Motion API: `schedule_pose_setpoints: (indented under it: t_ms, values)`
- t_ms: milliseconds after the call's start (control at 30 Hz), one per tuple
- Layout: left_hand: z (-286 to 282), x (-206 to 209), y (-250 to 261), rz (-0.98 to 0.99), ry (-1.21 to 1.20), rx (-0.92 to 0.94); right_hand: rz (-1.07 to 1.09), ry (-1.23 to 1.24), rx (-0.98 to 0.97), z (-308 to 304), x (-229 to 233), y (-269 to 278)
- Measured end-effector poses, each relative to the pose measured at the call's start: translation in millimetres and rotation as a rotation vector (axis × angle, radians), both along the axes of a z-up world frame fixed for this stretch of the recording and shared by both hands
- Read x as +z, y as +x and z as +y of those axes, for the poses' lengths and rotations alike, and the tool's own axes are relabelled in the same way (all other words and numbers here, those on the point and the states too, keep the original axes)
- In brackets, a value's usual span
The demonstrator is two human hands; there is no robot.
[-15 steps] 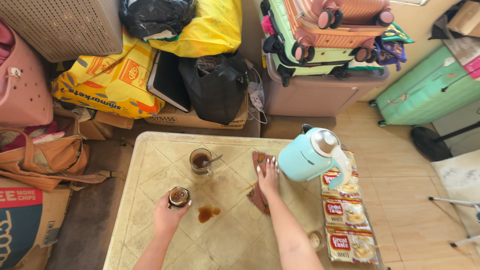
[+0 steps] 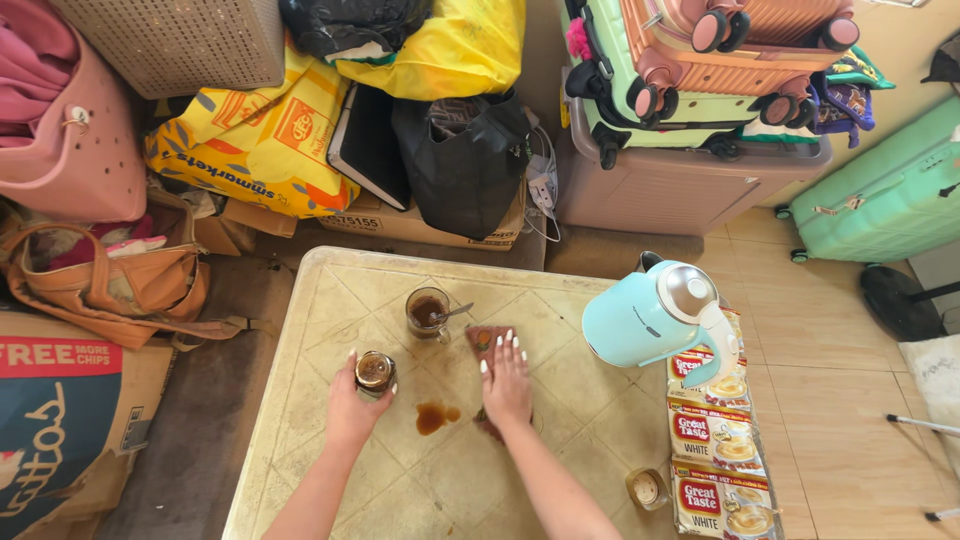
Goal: The person stirs a dark liquid in a glass with a spoon, wipes the table with a cloth, and repeatedly scoops a brown substance from a jar into the glass. They continue stirring and wiping the table surface throughout the clip.
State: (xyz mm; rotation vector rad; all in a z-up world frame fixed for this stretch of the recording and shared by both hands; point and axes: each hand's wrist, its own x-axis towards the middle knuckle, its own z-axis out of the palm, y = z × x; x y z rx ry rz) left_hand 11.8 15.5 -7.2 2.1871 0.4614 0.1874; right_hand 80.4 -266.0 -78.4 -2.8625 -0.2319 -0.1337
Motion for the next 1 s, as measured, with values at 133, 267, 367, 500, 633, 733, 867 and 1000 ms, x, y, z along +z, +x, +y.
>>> schedule_pose_setpoints:
  t_ms: [133, 267, 367, 500, 633, 733, 867, 1000]
  values:
    - [3, -10, -11, -0.063, -0.055, 0.004, 0.014, 0.033, 0.036, 32, 7, -26]
    - [23, -35, -33, 0.116, 0.083, 0.006, 0.111, 0.060, 0.024, 69, 13, -52]
    - [54, -56, -69, 0.082, 0.282, -0.026, 0.059, 0.121, 0.043, 98, 19, -77]
    - [85, -77, -104, 0.246, 0.566, -0.032, 0.040, 0.124, 0.096, 124, 29, -98]
    - [102, -78, -122, 0.524, 0.739, -0.169, 0.039, 0.131, 0.091, 143, 34, -114]
    - [106, -72, -130, 0.676, 0.735, -0.246, 0.020, 0.140, 0.080, 150, 34, -122]
    - [106, -71, -134, 0.692, 0.716, -0.280, 0.016, 0.166, 0.094, 148, 32, -138]
    - [112, -73, -123, 0.627, 0.598, -0.263, 0.004, 0.202, 0.149, 142, 34, -156]
